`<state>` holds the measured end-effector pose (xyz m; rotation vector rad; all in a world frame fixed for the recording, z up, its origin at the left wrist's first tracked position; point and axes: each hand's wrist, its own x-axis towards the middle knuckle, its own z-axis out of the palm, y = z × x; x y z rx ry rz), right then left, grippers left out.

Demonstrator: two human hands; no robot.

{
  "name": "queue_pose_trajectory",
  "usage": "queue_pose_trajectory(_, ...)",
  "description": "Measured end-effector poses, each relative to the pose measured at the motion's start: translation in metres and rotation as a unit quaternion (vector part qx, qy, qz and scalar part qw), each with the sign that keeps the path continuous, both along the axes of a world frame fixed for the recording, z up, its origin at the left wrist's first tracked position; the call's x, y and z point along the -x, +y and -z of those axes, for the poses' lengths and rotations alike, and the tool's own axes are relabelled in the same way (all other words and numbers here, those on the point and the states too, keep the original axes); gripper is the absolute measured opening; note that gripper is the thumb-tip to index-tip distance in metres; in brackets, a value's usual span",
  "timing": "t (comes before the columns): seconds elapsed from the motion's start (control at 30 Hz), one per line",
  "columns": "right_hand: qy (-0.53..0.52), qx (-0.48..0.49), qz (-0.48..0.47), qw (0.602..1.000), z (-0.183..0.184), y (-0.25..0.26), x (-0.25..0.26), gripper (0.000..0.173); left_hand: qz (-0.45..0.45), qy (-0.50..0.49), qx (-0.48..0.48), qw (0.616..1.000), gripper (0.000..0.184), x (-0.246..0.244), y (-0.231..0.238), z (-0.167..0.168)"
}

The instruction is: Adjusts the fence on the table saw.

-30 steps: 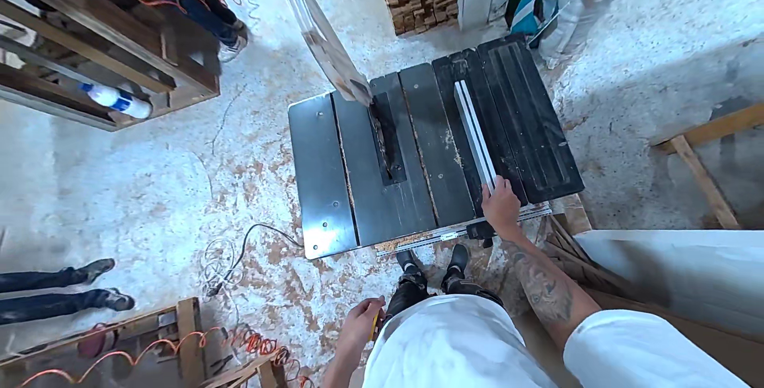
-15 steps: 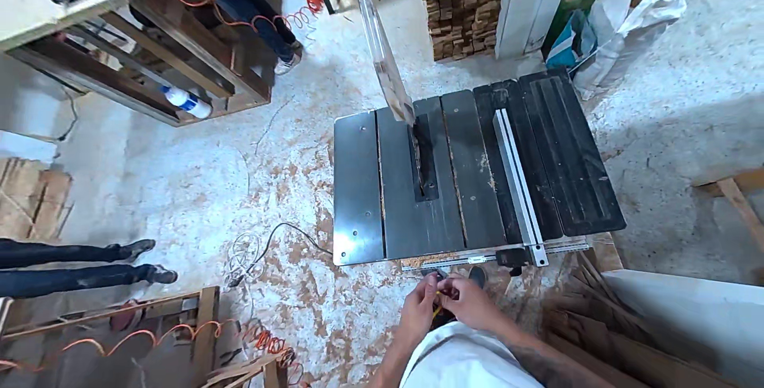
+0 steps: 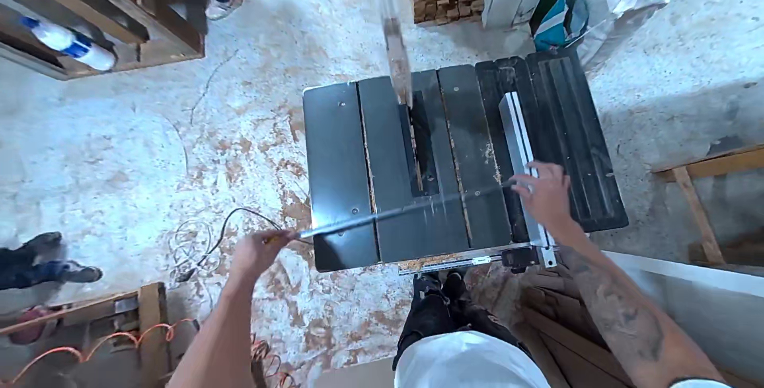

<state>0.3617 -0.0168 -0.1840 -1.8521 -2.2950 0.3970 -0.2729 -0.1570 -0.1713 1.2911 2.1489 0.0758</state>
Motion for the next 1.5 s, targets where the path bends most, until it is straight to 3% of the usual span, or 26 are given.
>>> queue_pose_trajectory(0.1,-0.061,0.015,0.089,0.994,0.004,-0.008,0.012,0.062,0.004,0.012,0.017,1.000,0.033,0.000,0.048,0.011)
queue_pose_trajectory(0.2,-0.026,0.040,0.186,0.981,0.016,-0.049,0.011,0.105,0.006,0.028,0.033,0.999,0.033,-0.016,0.082,0.034)
queue_pose_trajectory(0.27,-0.037,0.058,0.241,0.968,0.026,-0.067,-0.003,0.114,0.003,0.033,0.044,0.998,0.033,-0.018,0.094,0.045)
queue_pose_trajectory(0.43,-0.021,0.158,0.261,0.952,0.034,-0.073,-0.012,0.058,0.023,-0.029,0.032,0.999,0.033,0.007,0.107,0.044)
queue_pose_trajectory(0.5,-0.006,0.147,0.266,0.953,0.034,-0.072,-0.008,0.047,0.036,-0.082,0.018,0.996,0.030,0.015,0.107,0.043)
queue_pose_trajectory(0.63,0.006,0.116,0.281,0.953,0.044,-0.078,-0.006,0.052,0.059,-0.130,0.031,0.989,0.024,0.011,0.108,0.050)
queue_pose_trajectory(0.77,0.003,0.116,0.294,0.949,0.047,-0.080,-0.004,0.055,0.048,-0.115,0.027,0.992,0.023,0.008,0.100,0.043)
queue_pose_trajectory(1.0,0.005,0.101,0.317,0.943,0.043,-0.071,-0.012,0.046,0.020,-0.036,0.059,0.997,0.022,0.052,0.082,0.041)
queue_pose_trajectory(1.3,-0.033,0.119,0.364,0.923,0.035,-0.064,-0.019,0.045,0.034,-0.003,0.041,0.999,0.030,-0.040,0.119,0.039)
queue_pose_trajectory(1.5,-0.034,0.134,0.361,0.922,0.030,-0.061,-0.025,0.049,0.029,-0.011,0.041,0.999,0.031,-0.042,0.127,0.043)
